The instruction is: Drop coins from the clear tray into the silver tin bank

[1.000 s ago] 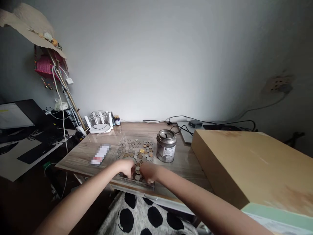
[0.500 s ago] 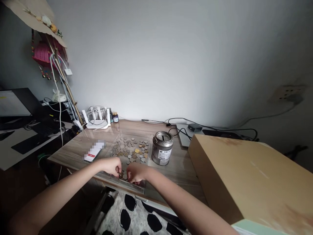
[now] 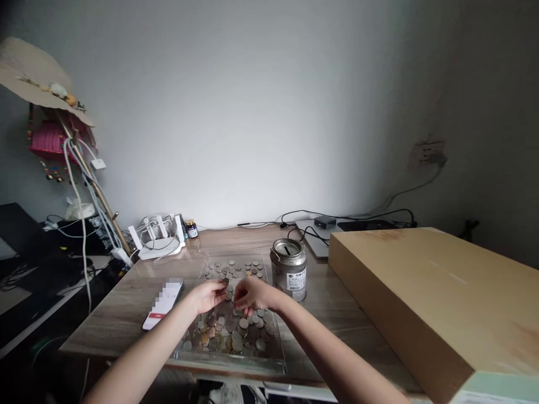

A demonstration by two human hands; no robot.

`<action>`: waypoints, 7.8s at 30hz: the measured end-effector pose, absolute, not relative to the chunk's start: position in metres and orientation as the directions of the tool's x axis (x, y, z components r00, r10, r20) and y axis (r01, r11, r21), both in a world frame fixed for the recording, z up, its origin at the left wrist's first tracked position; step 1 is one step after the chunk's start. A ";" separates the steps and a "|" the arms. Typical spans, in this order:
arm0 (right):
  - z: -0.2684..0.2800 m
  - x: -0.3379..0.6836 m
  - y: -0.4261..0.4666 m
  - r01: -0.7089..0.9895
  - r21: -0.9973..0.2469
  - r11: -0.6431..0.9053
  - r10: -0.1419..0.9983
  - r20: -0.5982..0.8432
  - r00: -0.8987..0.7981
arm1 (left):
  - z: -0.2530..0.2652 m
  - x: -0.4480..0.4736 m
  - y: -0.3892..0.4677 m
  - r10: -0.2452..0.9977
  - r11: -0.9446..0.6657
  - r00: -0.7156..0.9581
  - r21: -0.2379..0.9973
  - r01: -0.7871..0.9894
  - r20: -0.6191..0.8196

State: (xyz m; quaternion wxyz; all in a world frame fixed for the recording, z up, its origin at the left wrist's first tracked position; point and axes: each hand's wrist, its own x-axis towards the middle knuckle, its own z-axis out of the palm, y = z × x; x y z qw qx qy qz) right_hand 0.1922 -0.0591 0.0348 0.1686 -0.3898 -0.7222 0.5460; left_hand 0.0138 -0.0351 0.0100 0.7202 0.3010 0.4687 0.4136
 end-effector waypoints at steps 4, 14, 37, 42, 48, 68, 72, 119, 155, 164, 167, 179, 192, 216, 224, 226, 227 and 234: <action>0.054 0.183 -0.030 0.303 -0.918 0.256 0.884 0.096 -0.458 | 0.013 0.031 -0.009 0.762 0.612 0.398 0.768 -0.187 -0.511; 0.045 0.162 -0.008 0.522 -0.733 0.437 0.900 0.351 -0.260 | 0.029 0.023 0.023 0.623 0.584 0.670 0.810 -0.054 -0.404; 0.082 0.268 -0.038 0.898 -0.425 -0.115 0.780 0.521 0.347 | 0.030 0.019 -0.009 0.788 0.196 0.541 0.952 0.234 -0.295; 0.079 0.266 -0.037 0.911 -0.389 -0.134 0.758 0.552 0.348 | 0.023 0.018 -0.006 0.797 0.167 0.541 0.959 0.230 -0.269; 0.076 0.265 -0.037 0.938 -0.340 -0.071 0.649 0.698 0.303 | 0.014 0.017 0.000 0.814 0.133 0.529 0.963 0.234 -0.241; 0.058 0.187 -0.041 0.796 -0.453 0.402 0.724 0.689 0.026 | 0.019 0.016 0.003 0.668 0.412 0.664 0.910 0.047 -0.336; 0.083 0.233 -0.047 0.845 -0.533 -0.040 0.532 0.704 0.470 | 0.022 0.016 0.000 0.650 0.415 0.659 0.903 0.110 -0.378; 0.054 0.189 -0.034 0.757 -0.493 0.430 0.725 0.688 0.036 | 0.014 0.017 0.001 0.728 0.295 0.656 0.955 -0.039 -0.198; 0.065 0.197 -0.045 0.890 -0.380 0.250 0.630 0.762 0.148 | 0.015 0.017 0.007 0.845 0.338 0.468 0.936 -0.095 -0.257; 0.076 0.274 -0.033 0.830 -0.530 -0.172 0.698 0.529 0.482 | 0.012 0.018 0.009 0.821 0.405 0.466 0.912 -0.066 -0.331; 0.074 0.270 -0.033 0.896 -0.433 -0.094 0.655 0.652 0.383 | 0.010 0.018 0.009 0.841 0.371 0.454 0.924 -0.088 -0.294; 0.036 0.164 -0.029 0.841 -0.437 0.318 0.926 0.333 -0.177 | 0.012 0.021 0.009 0.918 0.237 0.348 0.966 -0.101 -0.189; 0.085 0.229 -0.049 0.882 -0.470 -0.038 0.645 0.662 0.381 | 0.011 0.020 0.006 0.856 0.390 0.399 0.917 -0.082 -0.328; 0.033 0.157 -0.034 0.875 -0.343 0.343 0.928 0.267 -0.259 | 0.007 0.021 0.006 0.917 0.267 0.346 0.949 -0.166 -0.198; 0.056 0.170 -0.050 0.910 -0.348 0.226 0.899 0.433 -0.057 | 0.012 0.022 0.001 0.873 0.318 0.432 0.935 -0.154 -0.226; 0.067 0.188 -0.055 0.907 -0.383 0.175 0.777 0.620 0.111 | 0.011 0.021 0.003 0.874 0.319 0.425 0.937 -0.142 -0.234; 0.072 0.199 -0.056 0.909 -0.399 0.123 0.692 0.691 0.210 | 0.010 0.020 0.004 0.875 0.320 0.421 0.938 -0.133 -0.239; 0.078 0.270 -0.039 0.879 -0.444 -0.177 0.678 0.592 0.435 | 0.006 0.018 0.006 0.838 0.324 0.483 0.943 -0.072 -0.252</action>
